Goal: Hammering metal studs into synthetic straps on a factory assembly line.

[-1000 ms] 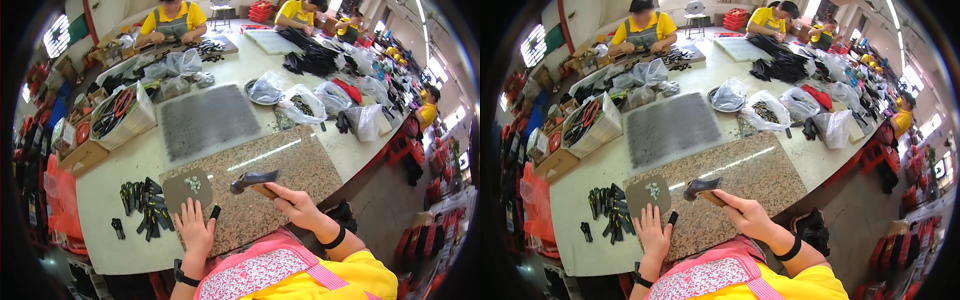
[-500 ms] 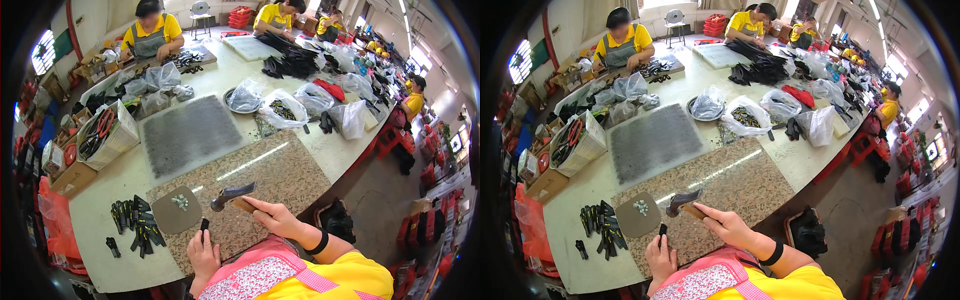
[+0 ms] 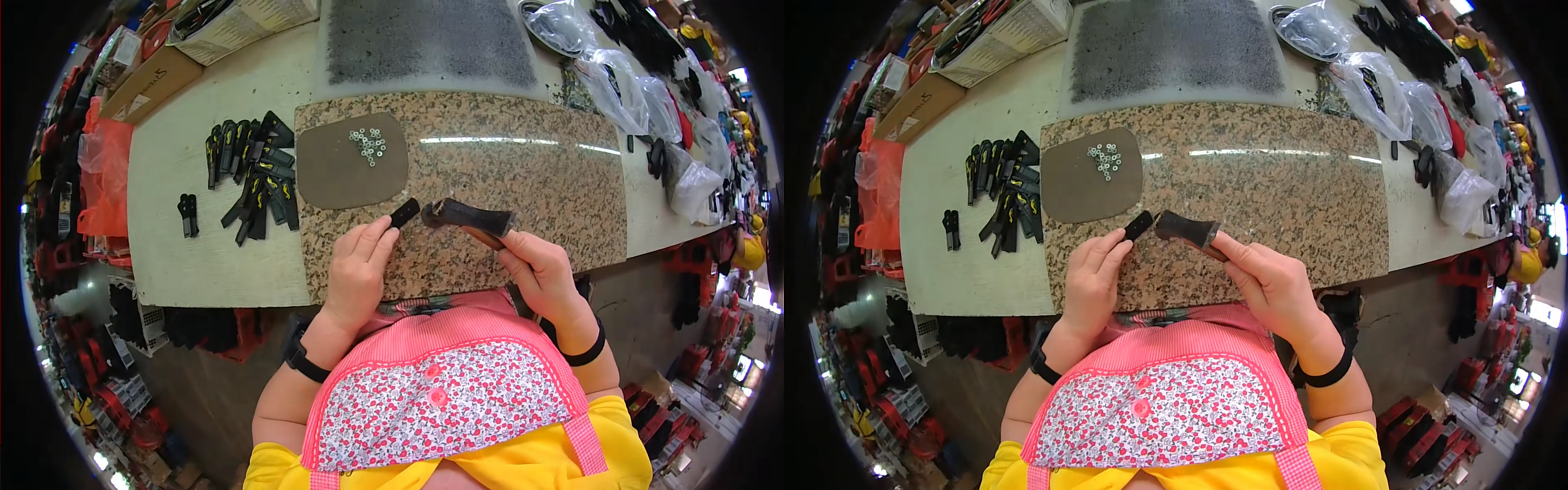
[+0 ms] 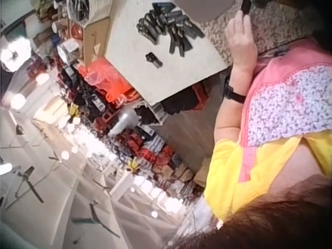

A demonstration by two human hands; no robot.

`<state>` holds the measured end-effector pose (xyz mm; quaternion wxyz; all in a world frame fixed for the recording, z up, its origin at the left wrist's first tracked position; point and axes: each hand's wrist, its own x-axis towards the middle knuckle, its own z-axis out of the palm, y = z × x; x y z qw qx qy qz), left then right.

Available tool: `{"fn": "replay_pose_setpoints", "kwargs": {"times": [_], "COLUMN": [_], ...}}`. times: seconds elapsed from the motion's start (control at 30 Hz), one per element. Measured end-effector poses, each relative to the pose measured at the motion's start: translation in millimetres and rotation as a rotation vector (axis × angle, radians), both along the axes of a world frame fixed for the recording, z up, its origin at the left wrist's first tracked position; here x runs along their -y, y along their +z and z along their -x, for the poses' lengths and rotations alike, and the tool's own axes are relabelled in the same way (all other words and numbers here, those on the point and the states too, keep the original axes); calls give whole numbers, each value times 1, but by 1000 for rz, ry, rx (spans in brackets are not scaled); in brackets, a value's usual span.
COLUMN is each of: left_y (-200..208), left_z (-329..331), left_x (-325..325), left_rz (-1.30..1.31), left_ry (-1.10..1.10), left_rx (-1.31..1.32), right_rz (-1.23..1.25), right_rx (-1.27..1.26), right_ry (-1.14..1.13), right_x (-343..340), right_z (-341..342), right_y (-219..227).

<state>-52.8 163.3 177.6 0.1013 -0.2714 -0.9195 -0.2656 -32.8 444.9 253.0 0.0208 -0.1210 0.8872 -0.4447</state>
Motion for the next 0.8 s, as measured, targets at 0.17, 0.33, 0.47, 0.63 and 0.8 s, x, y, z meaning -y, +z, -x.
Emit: {"fn": "replay_pose_setpoints", "kwargs": {"times": [0.17, 0.33, 0.47, 0.63, 0.8], "left_y": [16, 23, 29, 39, 35], "left_z": [10, 14, 17, 34, 75], "left_x": [5, 9, 4, 6, -1], "left_rz": [24, 120, 167, -38, -213], "left_ry": [-37, -82, -74, -104, 143], "left_rx": [-1, -36, 5, 220, 146], "right_rz": [-26, -31, -275, -308, -287], "right_rx": [-5, -53, -37, -33, -47], "right_ry": [-8, 9, 68, 50, 42], "right_x": [5, 10, 16, 19, 18], "right_z": [-2, 1, 3, 2, 0], "right_y": [1, 3, 7, 9, 7]}}
